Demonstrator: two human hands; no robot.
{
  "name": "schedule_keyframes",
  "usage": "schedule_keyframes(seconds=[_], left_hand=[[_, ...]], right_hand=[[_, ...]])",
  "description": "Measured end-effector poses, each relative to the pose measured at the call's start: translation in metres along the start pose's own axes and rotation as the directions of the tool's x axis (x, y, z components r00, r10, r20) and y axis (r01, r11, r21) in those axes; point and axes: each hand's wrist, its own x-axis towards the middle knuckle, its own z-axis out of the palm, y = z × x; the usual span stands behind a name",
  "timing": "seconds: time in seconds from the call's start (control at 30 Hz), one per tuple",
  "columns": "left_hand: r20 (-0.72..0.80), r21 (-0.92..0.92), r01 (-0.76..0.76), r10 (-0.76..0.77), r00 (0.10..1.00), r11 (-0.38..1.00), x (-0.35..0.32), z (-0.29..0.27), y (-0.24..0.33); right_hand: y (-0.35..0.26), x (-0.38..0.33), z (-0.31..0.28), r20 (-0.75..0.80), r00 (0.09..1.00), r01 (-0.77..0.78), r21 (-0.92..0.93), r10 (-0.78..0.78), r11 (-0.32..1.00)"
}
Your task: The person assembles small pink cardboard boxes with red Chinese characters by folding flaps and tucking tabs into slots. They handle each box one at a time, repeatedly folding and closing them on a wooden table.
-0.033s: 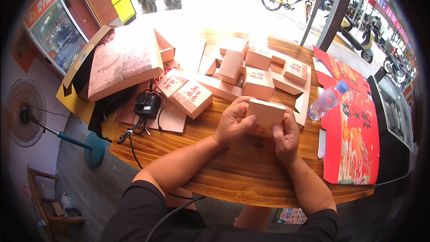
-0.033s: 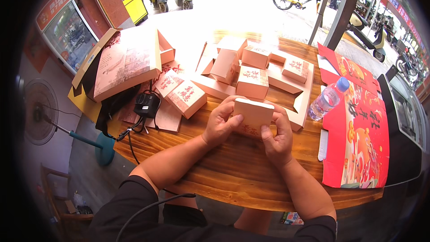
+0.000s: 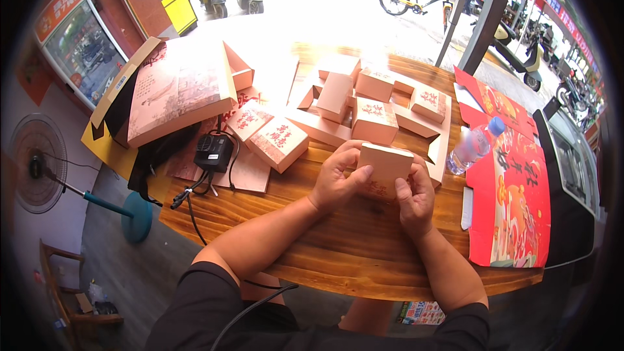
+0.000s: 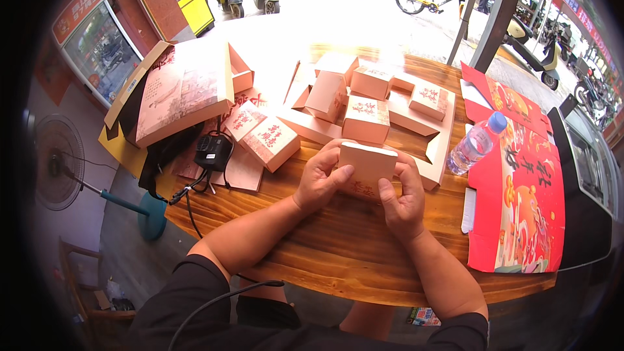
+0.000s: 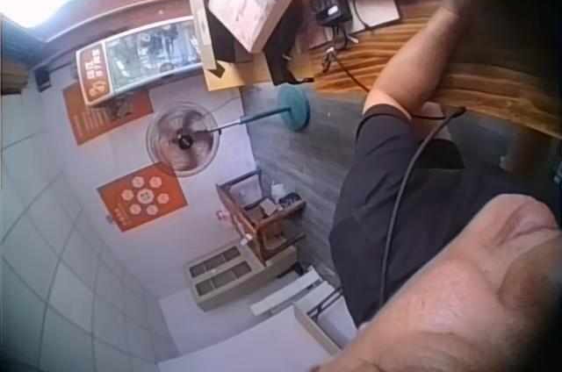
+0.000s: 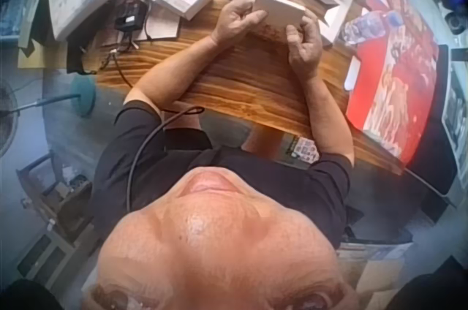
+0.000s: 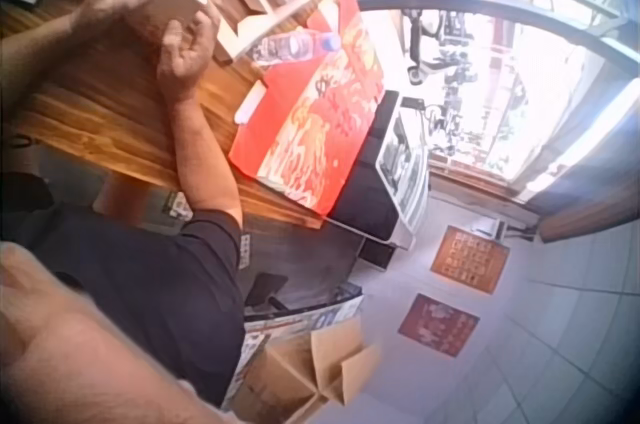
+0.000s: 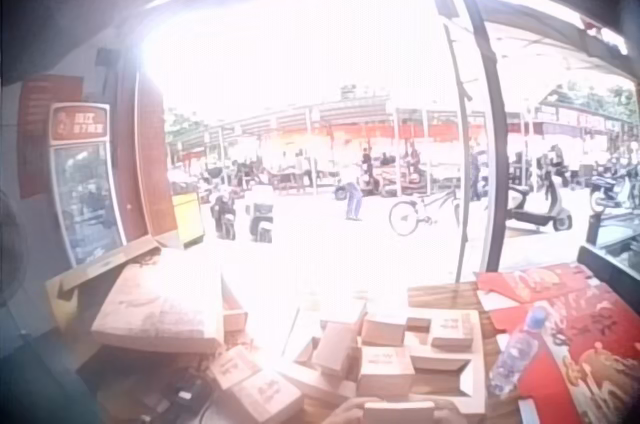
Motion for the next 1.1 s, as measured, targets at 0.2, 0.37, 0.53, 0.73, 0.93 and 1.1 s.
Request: schedule_keyframes(seconds=[0.2, 0.37, 0.53, 0.73, 0.93, 1.1], left_hand=[[-0.044, 0.027, -0.037, 0.039, 0.998, 0.999, 0.002, 0.001, 0.002], [-0.078, -0.187, 0.074, -0.09, 0.993, 0.98, -0.005, 0.005, -0.008], [-0.143, -0.09, -0.005, -0.008, 0.99, 0.996, -0.002, 0.007, -0.013], [-0.091, 0.044, 0.056, -0.052, 0.995, 0.997, -0.002, 0.003, -0.009], [-0.091, -0.066, 0.1, -0.106, 0.99, 0.993, -0.002, 0.005, -0.006], [-0.091, -0.111, 0.086, -0.096, 0.991, 0.99, -0.002, 0.006, -0.007]], right_hand=[[0.0, 0.001, -0.002, 0.005, 1.0, -0.02, 0.067, 0.019, 0.998], [-0.01, 0.001, 0.01, -0.096, 0.992, -0.056, 0.246, 0.082, 0.968], [-0.008, 0.001, 0.006, -0.055, 0.997, -0.042, 0.12, 0.049, 0.992], [-0.001, 0.001, 0.002, -0.072, 0.997, 0.012, -0.041, -0.015, 0.999], [0.003, 0.0, 0.0, -0.066, 0.998, -0.004, -0.05, 0.001, 0.999], [0.004, -0.001, 0.001, -0.068, 0.997, -0.044, -0.014, 0.043, 0.999]])
